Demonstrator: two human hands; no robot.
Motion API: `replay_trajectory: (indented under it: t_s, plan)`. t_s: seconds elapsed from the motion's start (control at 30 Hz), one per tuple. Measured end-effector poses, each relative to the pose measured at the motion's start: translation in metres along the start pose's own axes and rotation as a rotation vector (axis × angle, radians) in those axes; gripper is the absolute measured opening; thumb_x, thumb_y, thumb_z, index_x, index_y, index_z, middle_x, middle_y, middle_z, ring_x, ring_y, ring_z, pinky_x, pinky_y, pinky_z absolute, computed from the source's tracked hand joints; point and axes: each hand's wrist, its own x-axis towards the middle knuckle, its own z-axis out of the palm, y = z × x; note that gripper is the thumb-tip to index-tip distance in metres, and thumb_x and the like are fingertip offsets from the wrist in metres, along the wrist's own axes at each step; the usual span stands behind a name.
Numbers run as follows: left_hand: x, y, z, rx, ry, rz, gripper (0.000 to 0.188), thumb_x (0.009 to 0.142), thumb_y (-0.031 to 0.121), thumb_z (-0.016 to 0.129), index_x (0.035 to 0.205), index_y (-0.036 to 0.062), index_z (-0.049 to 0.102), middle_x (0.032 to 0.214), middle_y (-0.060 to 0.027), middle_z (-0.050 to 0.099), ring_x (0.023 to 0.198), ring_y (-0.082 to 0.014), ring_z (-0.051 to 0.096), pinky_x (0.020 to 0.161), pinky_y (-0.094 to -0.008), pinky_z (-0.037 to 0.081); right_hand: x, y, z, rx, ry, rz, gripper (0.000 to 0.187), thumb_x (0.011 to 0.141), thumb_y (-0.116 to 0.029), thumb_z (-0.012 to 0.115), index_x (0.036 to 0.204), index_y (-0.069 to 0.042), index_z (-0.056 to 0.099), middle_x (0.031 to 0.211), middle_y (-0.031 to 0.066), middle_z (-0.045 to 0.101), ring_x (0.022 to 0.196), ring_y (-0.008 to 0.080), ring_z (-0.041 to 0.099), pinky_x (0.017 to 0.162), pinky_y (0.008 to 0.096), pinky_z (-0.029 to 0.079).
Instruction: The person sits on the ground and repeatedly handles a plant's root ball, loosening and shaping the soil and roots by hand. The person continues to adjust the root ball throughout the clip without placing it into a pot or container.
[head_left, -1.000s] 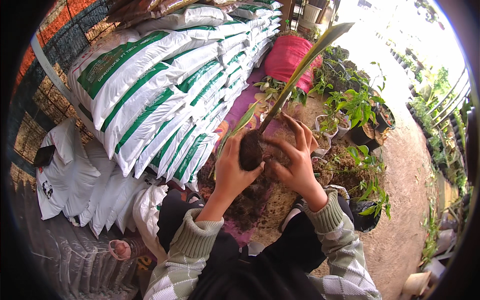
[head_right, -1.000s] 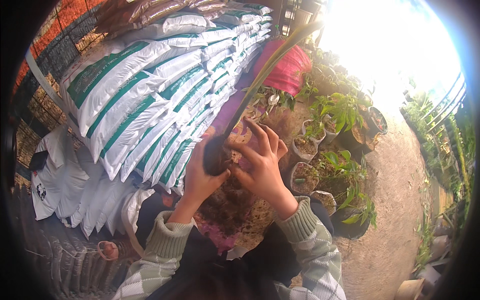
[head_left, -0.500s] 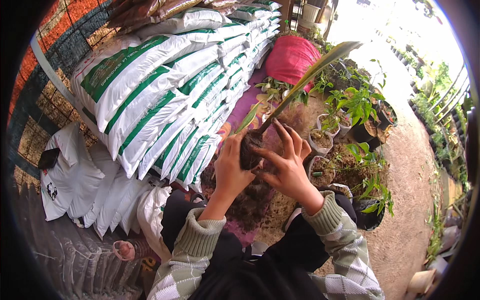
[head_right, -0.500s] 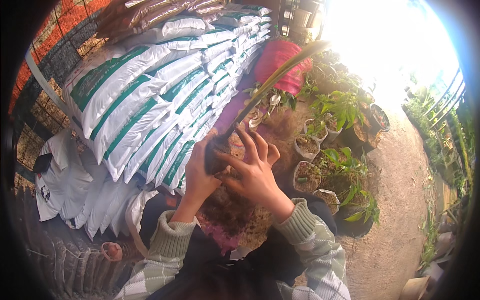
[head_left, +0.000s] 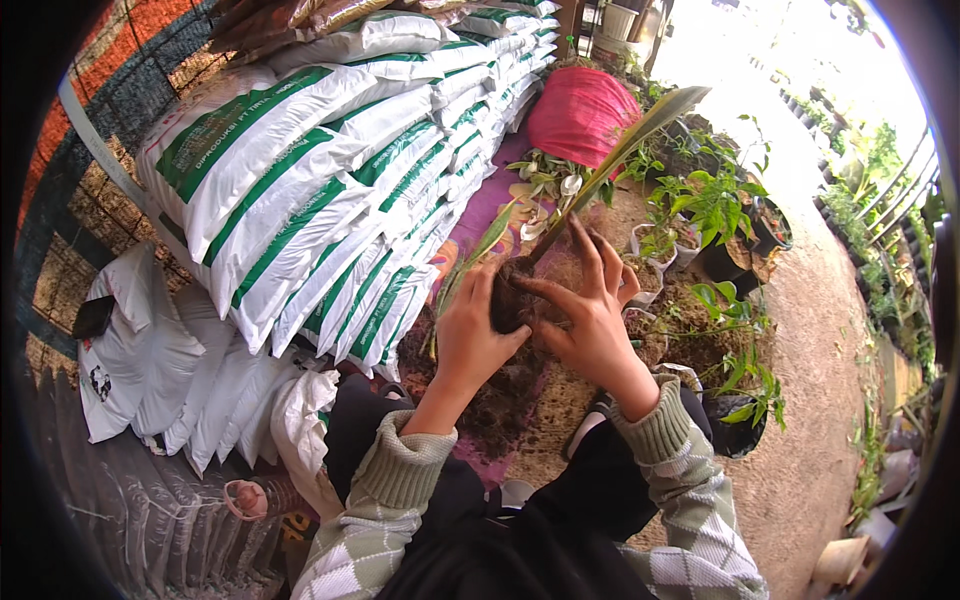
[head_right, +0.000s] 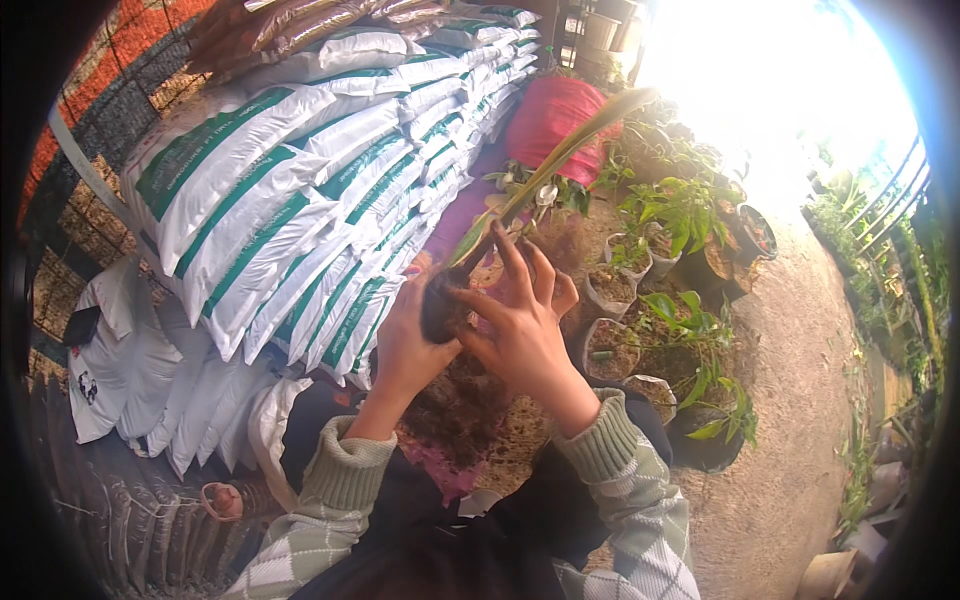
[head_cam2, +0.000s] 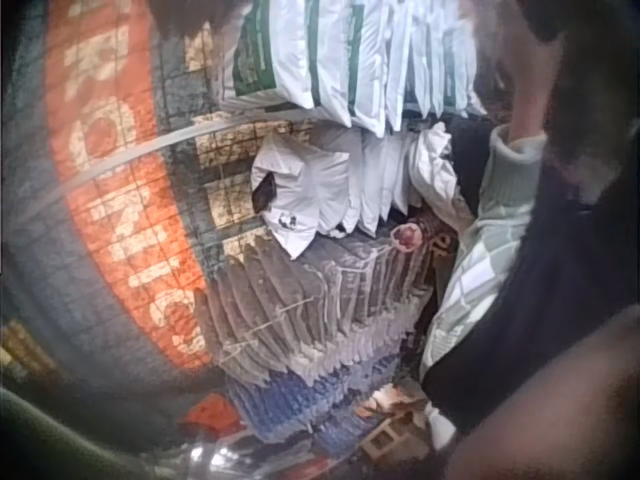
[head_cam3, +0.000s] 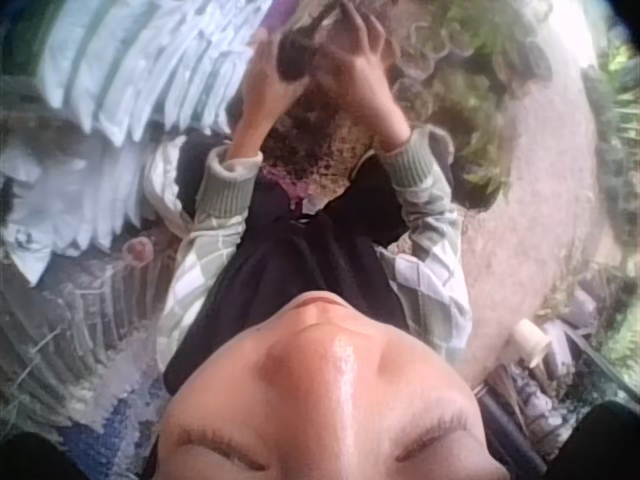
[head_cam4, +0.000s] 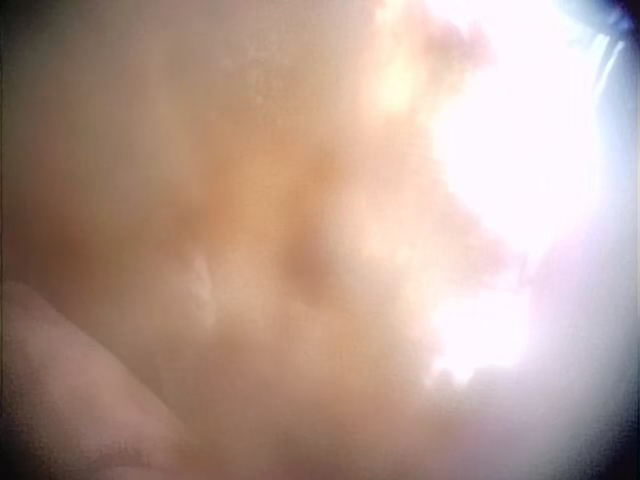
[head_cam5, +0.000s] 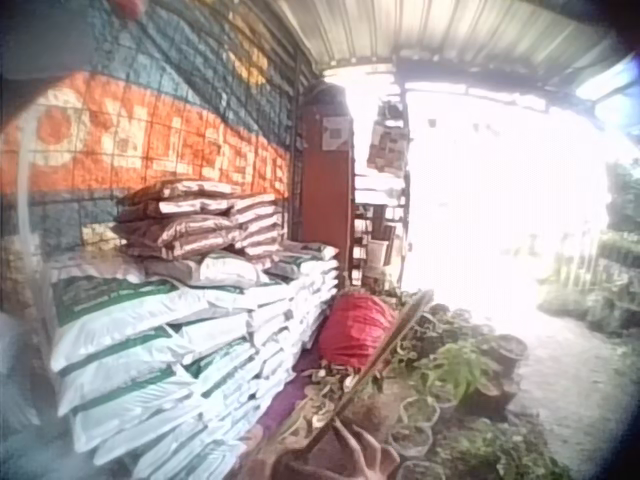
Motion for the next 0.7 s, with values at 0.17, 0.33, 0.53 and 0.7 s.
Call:
replay_trajectory:
  t_s: [0.17,0.33,0.53,0.7]
  plan:
    - [0.001,0.001,0.001,0.037,-0.001,0.039,0.085,0.058,0.010,0.080,0.134,0.0071,0.042,0.121,-0.0155,0.056,0.110,-0.0352,0.057,0.088,-0.0409,0.051,-0.001,0.000,0.002,0.053,0.001,-0.024,0.048,0.065,-0.026,0.078,0.112,-0.029,0.068,0.153,0.0134,0.024,0.134,0.0443,0.023,0.105,0.0560,0.019]
    - [-0.001,-0.001,0.004,0.168,-0.061,0.082,0.089,0.056,0.017,0.084,0.133,0.0054,0.040,0.124,-0.0137,0.053,0.112,-0.0341,0.055,0.092,-0.0412,0.048,-0.001,-0.004,-0.004,-0.080,-0.016,0.002,0.049,0.065,-0.028,0.078,0.113,-0.028,0.068,0.154,0.0138,0.023,0.135,0.0455,0.021,0.104,0.0599,0.020]
    - [0.002,0.002,-0.001,0.259,-0.043,0.127,0.089,0.055,0.013,0.084,0.132,0.0021,0.042,0.124,-0.0141,0.055,0.113,-0.0323,0.055,0.091,-0.0387,0.049,0.002,0.007,0.001,-0.025,-0.018,0.010,0.051,0.065,-0.032,0.078,0.114,-0.027,0.068,0.154,0.0155,0.022,0.135,0.0456,0.021,0.105,0.0604,0.020]
    - [0.001,-0.003,-0.005,0.248,-0.027,0.132,0.090,0.056,0.019,0.086,0.133,0.0041,0.040,0.123,-0.0136,0.053,0.112,-0.0321,0.055,0.092,-0.0402,0.047,0.003,0.009,0.004,-0.009,-0.012,-0.022,0.053,0.062,-0.031,0.079,0.114,-0.027,0.068,0.154,0.0149,0.024,0.135,0.0448,0.021,0.105,0.0593,0.020]
